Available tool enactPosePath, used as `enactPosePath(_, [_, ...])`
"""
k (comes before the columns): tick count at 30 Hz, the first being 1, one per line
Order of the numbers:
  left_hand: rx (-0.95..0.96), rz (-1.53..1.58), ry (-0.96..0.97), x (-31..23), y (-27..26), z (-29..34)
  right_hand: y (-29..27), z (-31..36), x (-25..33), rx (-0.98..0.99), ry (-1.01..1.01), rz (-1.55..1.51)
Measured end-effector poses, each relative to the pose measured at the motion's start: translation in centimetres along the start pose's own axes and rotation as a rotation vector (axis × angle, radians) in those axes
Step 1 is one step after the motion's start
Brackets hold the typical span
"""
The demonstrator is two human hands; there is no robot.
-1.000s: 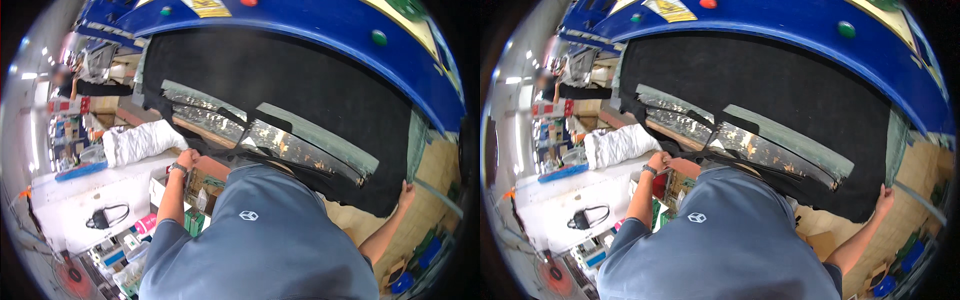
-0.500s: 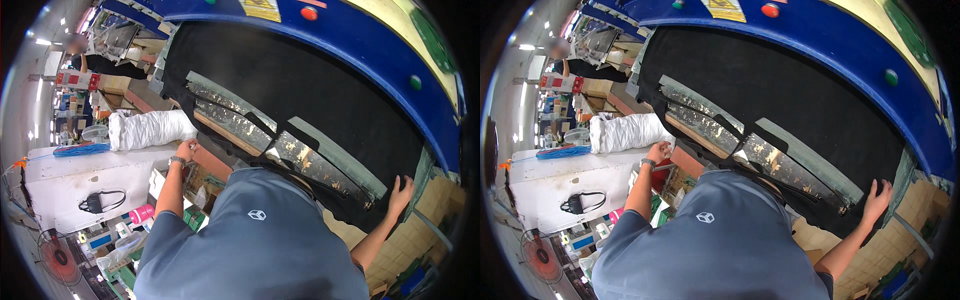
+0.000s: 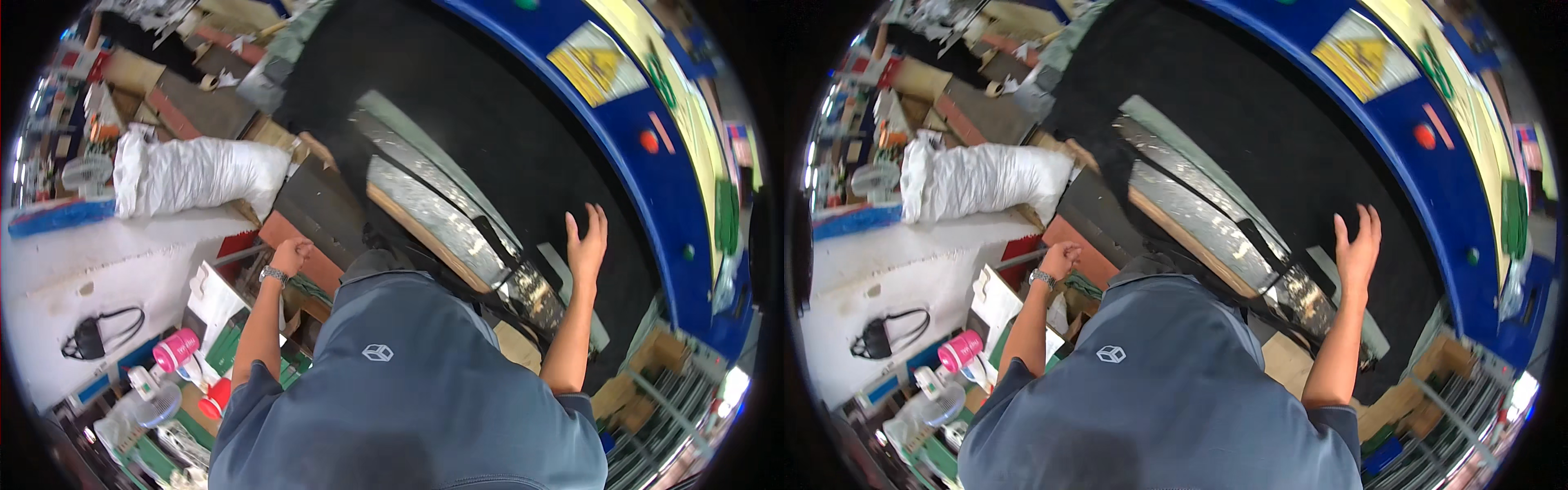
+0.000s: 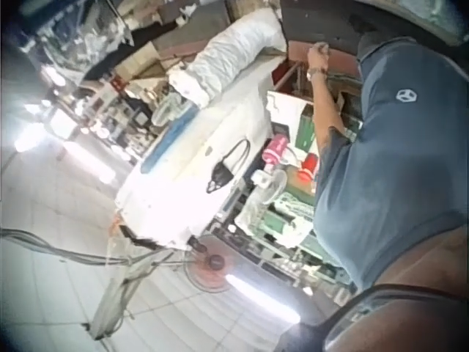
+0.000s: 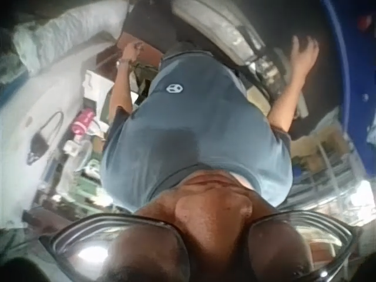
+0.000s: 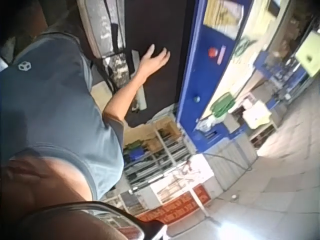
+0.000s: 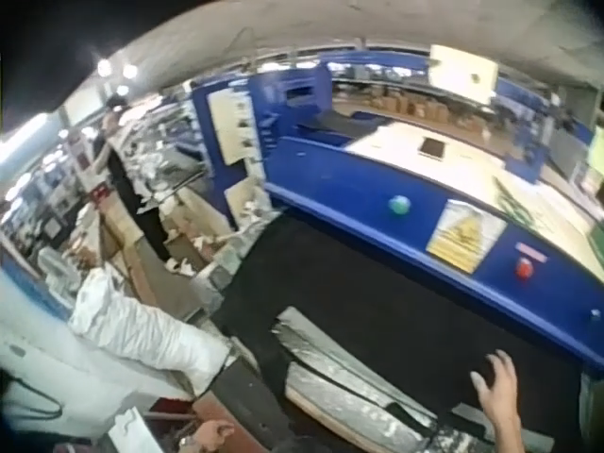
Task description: Using a hydraulic press and metal dies to cut shoe components from sheets of material.
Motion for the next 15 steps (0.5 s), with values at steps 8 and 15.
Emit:
enactPosePath(8, [-0.273, 0.222, -0.150, 15.3, -5.0, 11.5, 21.9, -10.8, 17.1, 0.206, -0.223, 0.318])
enactPosePath(15, [-0.572, 0.269, -0.421, 12.6, 0.1, 23.3, 29.6, -12.6, 28.9, 0.191, -0.559, 0.282])
Point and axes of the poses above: each hand's wrist, its own z-axis away from the middle knuckle, its own y-axis out of the palm, x = y × z, the point moved 3 cm from there along -z, towards the middle knuckle, and after that the axes turned 8 degrees about -x, right-handed, at the moved point
